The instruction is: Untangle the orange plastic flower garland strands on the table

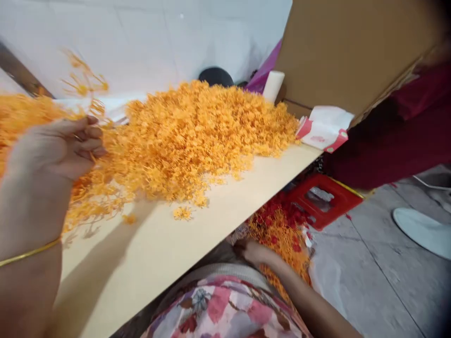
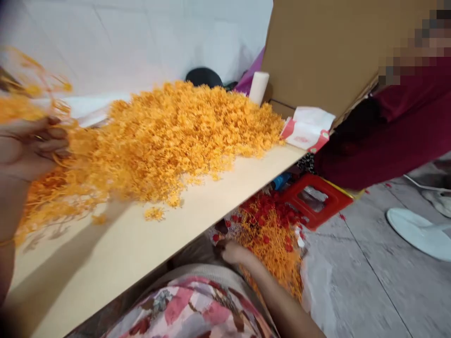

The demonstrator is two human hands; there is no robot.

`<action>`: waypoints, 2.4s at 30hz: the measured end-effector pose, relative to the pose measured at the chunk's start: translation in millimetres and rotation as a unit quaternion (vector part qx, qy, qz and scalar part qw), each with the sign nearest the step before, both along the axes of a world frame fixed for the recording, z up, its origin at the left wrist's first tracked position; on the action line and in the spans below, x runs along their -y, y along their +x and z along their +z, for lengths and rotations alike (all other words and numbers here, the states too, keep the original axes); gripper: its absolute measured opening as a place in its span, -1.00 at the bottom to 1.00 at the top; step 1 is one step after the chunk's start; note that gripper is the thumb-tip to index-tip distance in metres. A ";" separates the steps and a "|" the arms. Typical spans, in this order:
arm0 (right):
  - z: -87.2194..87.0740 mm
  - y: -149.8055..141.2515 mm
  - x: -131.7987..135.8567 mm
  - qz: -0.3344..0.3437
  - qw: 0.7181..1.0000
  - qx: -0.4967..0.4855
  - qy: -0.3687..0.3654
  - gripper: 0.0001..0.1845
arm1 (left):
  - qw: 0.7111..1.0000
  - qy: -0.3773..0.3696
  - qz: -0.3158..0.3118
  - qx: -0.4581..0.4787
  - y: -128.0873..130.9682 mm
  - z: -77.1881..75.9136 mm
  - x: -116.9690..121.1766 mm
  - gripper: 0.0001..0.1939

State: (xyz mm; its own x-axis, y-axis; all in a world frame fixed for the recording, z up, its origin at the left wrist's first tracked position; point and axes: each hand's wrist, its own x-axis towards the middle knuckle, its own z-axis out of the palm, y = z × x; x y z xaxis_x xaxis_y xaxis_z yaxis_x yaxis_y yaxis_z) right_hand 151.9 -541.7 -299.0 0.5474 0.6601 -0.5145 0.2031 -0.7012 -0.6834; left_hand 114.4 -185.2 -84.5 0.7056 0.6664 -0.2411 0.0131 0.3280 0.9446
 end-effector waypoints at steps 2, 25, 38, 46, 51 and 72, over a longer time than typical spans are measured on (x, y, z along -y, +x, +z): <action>43.7 -10.0 1.9 0.059 0.997 0.030 0.026 -0.84 | 0.994 0.055 -0.005 0.093 -4.5 9.4 19.0 -0.94; 144.5 57.6 -190.1 0.253 0.908 0.334 0.029 -0.39 | 0.974 0.031 0.075 0.212 -22.3 31.1 -0.7 -0.96; 163.4 39.6 -209.0 0.303 0.852 0.427 -0.017 -0.53 | 0.980 0.021 0.057 0.188 -2.1 0.4 -9.9 -0.86; 205.3 35.3 -220.1 0.333 0.856 0.394 0.027 -0.82 | 0.976 0.066 0.102 0.179 0.4 0.0 -25.4 -0.89; 239.9 58.5 -236.1 0.195 0.871 0.409 0.189 -0.66 | 0.944 0.209 0.179 0.183 2.0 4.1 -19.5 -0.94; 234.3 86.6 -273.1 -0.064 0.848 0.204 0.485 -0.62 | 0.758 0.628 0.159 0.067 9.4 -7.9 9.7 -0.80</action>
